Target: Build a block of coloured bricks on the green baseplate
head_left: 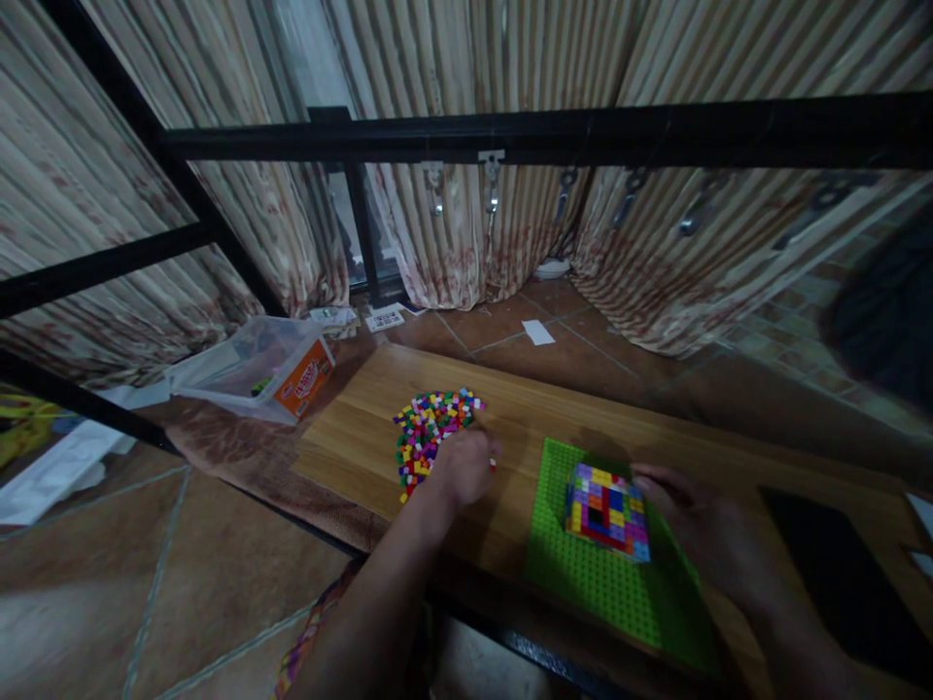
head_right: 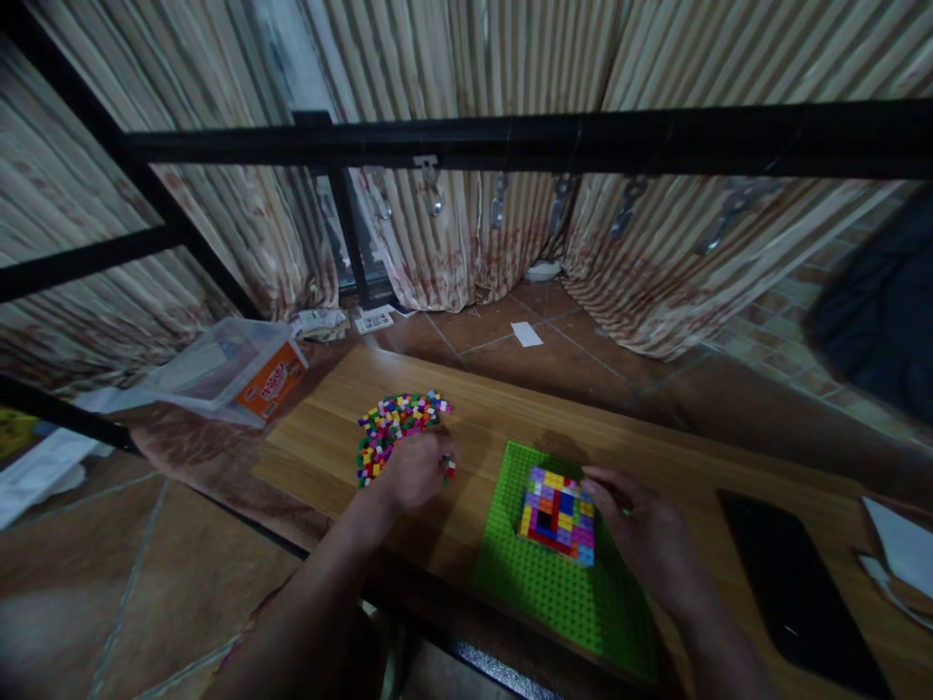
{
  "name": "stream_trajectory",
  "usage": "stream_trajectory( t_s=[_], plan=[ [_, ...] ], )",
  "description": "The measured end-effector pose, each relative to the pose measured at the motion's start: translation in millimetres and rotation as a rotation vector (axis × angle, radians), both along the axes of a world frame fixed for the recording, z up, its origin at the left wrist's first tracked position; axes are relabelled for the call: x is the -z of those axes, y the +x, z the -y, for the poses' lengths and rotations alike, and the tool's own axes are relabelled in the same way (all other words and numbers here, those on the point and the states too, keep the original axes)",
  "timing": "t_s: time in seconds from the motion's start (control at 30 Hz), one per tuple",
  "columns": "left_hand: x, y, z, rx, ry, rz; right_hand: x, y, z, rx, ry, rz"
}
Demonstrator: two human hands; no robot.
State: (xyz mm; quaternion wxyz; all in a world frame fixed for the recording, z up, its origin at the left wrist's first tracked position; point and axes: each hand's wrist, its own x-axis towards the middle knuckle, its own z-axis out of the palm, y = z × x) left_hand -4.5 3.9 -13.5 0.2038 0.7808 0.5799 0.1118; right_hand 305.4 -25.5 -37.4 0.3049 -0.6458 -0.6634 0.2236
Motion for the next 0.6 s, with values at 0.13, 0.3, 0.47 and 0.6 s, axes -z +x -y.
stream_trajectory(
  t_s=[0.13,0.3,0.47,0.6],
  plan=[
    [2.3,3,1,0.02,0.004,-0.063,-0.8,0,0,-0.005,0.008,-0.008],
    [0.6,4,3,0.011,-0.013,-0.153,-2.4,-2,0,0.0,0.01,-0.006],
    [0.5,7,4,-0.04,0.002,-0.121,-3.3,-5,0,-0.004,0.038,-0.001],
    [1.9,11,3,-0.099,-0.02,-0.071,-4.2,-7,2,-0.006,0.037,-0.007]
  ],
)
